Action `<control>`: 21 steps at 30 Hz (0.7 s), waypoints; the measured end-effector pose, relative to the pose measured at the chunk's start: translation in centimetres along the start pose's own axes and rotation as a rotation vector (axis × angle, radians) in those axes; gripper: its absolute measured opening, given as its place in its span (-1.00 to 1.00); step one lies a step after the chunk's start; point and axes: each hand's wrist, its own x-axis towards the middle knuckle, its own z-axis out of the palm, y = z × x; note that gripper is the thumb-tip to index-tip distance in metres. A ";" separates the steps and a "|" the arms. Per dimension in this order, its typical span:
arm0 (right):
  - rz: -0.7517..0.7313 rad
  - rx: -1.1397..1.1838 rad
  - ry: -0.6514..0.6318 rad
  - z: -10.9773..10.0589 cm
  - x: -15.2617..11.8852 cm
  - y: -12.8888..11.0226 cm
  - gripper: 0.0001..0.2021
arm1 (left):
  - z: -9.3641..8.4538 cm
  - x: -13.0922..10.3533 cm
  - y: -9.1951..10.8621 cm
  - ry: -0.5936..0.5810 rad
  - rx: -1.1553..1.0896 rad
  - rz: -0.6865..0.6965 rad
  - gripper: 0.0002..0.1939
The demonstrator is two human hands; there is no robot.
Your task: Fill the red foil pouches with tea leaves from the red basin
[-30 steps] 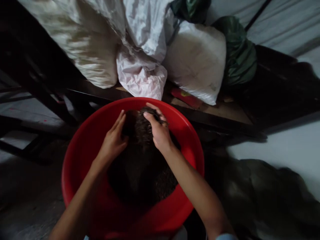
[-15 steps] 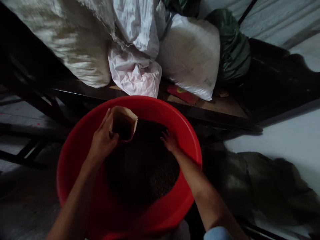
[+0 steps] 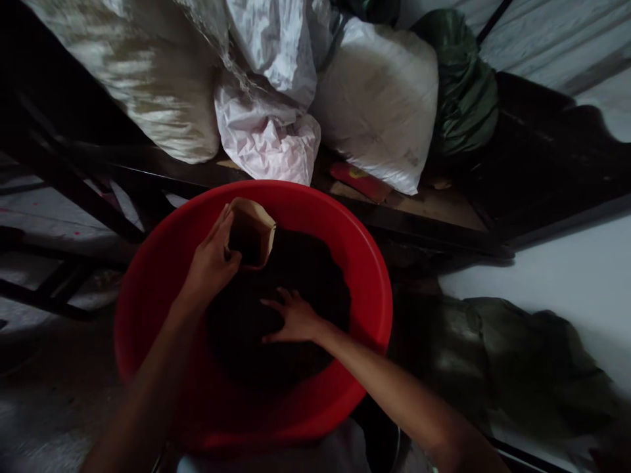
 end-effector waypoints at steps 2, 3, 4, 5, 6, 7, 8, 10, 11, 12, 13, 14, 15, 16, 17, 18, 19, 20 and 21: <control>-0.024 -0.106 -0.040 0.9 -0.8 -2.1 -0.05 | 0.3 0.0 0.0 0.000 0.000 0.022 -0.07; -0.023 -0.145 -0.048 1.4 -1.1 -2.9 -0.13 | 0.4 0.0 -0.1 0.000 -0.003 0.034 -0.07; -0.016 -0.164 -0.054 1.9 -1.3 -3.5 -0.20 | 0.4 0.0 -0.2 -0.002 -0.006 0.047 -0.07; -0.007 -0.162 -0.060 2.2 -1.5 -3.9 -0.26 | 0.4 -0.1 -0.3 -0.005 -0.007 0.058 -0.07; 0.001 -0.137 -0.063 2.4 -1.6 -4.1 -0.30 | 0.3 -0.1 -0.4 -0.011 -0.007 0.068 -0.07; 0.006 -0.088 -0.059 2.3 -1.9 -4.2 -0.32 | 0.2 -0.1 -0.5 -0.020 -0.005 0.075 -0.06; 0.011 -0.019 -0.040 1.9 -2.2 -4.3 -0.35 | 0.0 -0.2 -0.6 -0.030 -0.004 0.077 -0.06; -0.010 0.174 0.068 -0.2 -3.2 -4.6 -0.46 | -0.4 -0.3 -0.8 -0.052 -0.002 0.069 -0.04; -0.049 0.287 0.157 -1.8 -3.8 -4.9 -0.53 | -0.6 -0.4 -0.9 -0.065 -0.004 0.062 -0.04; -0.106 0.393 0.262 -3.8 -4.3 -5.4 -0.59 | -0.8 -0.4 -0.9 -0.077 -0.008 0.053 -0.03; -0.177 0.488 0.371 -6.0 -4.5 -6.0 -0.64 | -1.0 -0.5 -0.9 -0.089 -0.015 0.047 -0.03; -0.253 0.559 0.481 -8.4 -4.5 -6.7 -0.67 | -1.1 -0.6 -0.9 -0.095 -0.024 0.052 -0.04; -0.312 0.588 0.566 -10.6 -4.1 -7.4 -0.68 | -1.1 -0.6 -0.8 -0.101 -0.034 0.067 -0.04; -0.347 0.601 0.625 -12.7 -3.3 -8.1 -0.70 | -1.0 -0.5 -0.7 -0.105 -0.043 0.088 -0.04; -0.359 0.610 0.667 -14.4 -2.2 -8.8 -0.69 | -1.0 -0.5 -0.6 -0.108 -0.048 0.112 -0.04; -0.364 0.614 0.699 -15.9 -0.9 -9.3 -0.67 | -0.8 -0.3 -0.5 -0.112 -0.048 0.133 -0.04; -0.365 0.613 0.725 -16.9 0.5 -9.6 -0.65 | -0.7 -0.2 -0.3 -0.113 -0.041 0.143 -0.05; -0.354 0.606 0.741 -17.6 1.8 -9.6 -0.64 | -0.6 0.0 -0.2 -0.108 -0.029 0.139 -0.07; -0.351 0.600 0.758 -18.1 2.8 -9.2 -0.66 | -0.5 0.3 -0.2 -0.096 -0.009 0.124 -0.09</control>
